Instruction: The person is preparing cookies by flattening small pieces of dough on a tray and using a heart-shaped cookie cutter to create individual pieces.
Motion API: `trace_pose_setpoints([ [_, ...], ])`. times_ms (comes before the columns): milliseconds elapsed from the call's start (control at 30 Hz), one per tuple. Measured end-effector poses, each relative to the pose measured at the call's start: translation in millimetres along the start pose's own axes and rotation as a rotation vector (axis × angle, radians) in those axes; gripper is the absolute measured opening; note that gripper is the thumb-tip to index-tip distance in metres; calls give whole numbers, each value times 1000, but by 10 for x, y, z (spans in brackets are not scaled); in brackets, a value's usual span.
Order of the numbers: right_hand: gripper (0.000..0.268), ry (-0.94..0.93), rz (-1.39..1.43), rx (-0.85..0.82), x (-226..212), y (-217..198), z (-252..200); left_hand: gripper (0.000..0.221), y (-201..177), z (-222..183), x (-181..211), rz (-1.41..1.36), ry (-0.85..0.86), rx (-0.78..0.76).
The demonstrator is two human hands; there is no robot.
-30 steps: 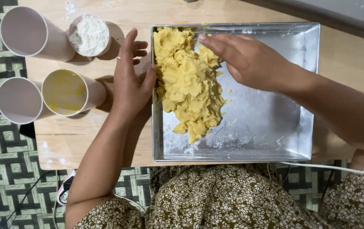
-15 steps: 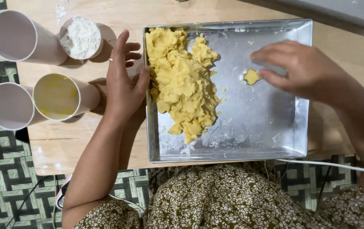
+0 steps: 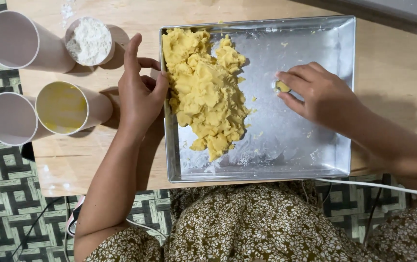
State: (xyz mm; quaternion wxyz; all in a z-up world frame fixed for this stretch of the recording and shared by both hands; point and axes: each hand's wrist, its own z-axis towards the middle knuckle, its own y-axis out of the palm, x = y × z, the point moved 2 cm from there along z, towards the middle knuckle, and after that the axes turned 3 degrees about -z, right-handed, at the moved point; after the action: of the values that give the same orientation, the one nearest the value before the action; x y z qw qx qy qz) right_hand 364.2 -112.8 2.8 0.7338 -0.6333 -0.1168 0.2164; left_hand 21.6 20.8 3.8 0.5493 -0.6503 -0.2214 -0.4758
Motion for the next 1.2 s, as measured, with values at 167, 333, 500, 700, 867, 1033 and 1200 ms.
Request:
trace_pose_setpoints([
  [167,32,-23,0,20,-24,16,-15,61,0,22,110,-8,-44,6],
  [333,31,-23,30,37,-63,5,-38,59,-1,35,101,-6,-16,3],
  [500,30,-5,70,33,-109,-1,-80,56,-7,53,91,-9,-24,-12],
  [700,30,6,110,22,-222,-38,-129,52,-11,59,94,-19,-5,-19],
  [867,31,71,345,-34,-411,-66,-212,52,-7,46,99,-20,-11,-5],
  [1033,36,459,866,-323,-334,-219,-274,55,-46,34,84,-41,-45,0],
  [1200,56,544,1733,-100,13,-185,-423,71,-123,-142,350,469,513,234],
])
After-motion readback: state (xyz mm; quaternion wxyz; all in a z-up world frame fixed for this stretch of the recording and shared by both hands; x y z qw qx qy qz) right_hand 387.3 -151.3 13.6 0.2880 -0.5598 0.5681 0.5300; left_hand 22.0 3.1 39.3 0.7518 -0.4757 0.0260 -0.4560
